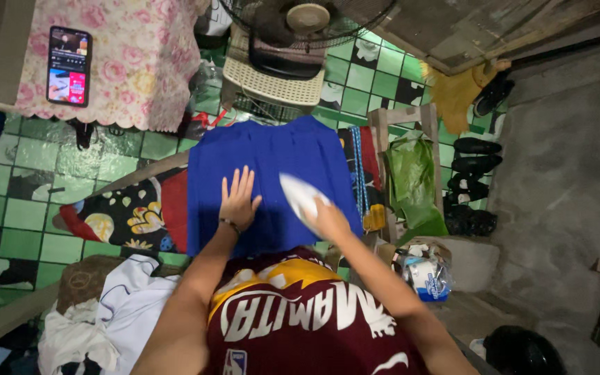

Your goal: The person irons a blue pleated skirt on a makeshift ironing board. They repeatedly smooth the fabric with one hand while moving a white iron with the other, adjusting the garment's position several times.

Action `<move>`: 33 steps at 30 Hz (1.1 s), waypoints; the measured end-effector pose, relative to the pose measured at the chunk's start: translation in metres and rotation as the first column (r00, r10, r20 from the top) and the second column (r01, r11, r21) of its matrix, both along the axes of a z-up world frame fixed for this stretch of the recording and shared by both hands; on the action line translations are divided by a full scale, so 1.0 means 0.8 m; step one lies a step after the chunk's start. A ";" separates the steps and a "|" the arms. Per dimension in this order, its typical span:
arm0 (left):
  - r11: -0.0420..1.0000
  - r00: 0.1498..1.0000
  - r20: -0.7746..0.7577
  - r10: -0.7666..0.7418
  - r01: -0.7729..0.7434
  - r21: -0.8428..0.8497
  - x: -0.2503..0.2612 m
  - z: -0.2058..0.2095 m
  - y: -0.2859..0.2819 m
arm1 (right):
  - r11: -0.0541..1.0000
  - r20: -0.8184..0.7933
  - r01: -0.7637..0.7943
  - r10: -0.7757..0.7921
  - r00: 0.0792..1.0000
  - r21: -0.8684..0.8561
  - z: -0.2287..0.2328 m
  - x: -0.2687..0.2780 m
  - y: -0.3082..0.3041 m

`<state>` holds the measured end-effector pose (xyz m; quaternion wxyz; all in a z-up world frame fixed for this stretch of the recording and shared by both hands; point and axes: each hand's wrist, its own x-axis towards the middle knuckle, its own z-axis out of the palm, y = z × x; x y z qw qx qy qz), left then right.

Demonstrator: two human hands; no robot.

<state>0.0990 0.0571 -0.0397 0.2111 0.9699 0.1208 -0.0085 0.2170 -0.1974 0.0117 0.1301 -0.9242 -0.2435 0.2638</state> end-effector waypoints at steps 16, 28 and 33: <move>0.953 0.903 -0.331 0.273 -0.300 -0.033 0.310 -0.127 0.109 | 0.965 0.030 0.262 -0.262 0.964 0.019 0.027 0.139 0.091; 0.897 0.793 -0.606 -0.065 -0.219 -0.383 0.343 -0.165 0.074 | 0.990 -0.083 -0.039 0.028 0.996 -0.135 0.044 -0.042 -0.133; 0.857 0.994 -0.085 0.064 -0.098 -0.507 0.359 -0.109 0.087 | 0.984 -0.079 0.014 -0.028 0.996 -0.177 0.024 -0.033 -0.115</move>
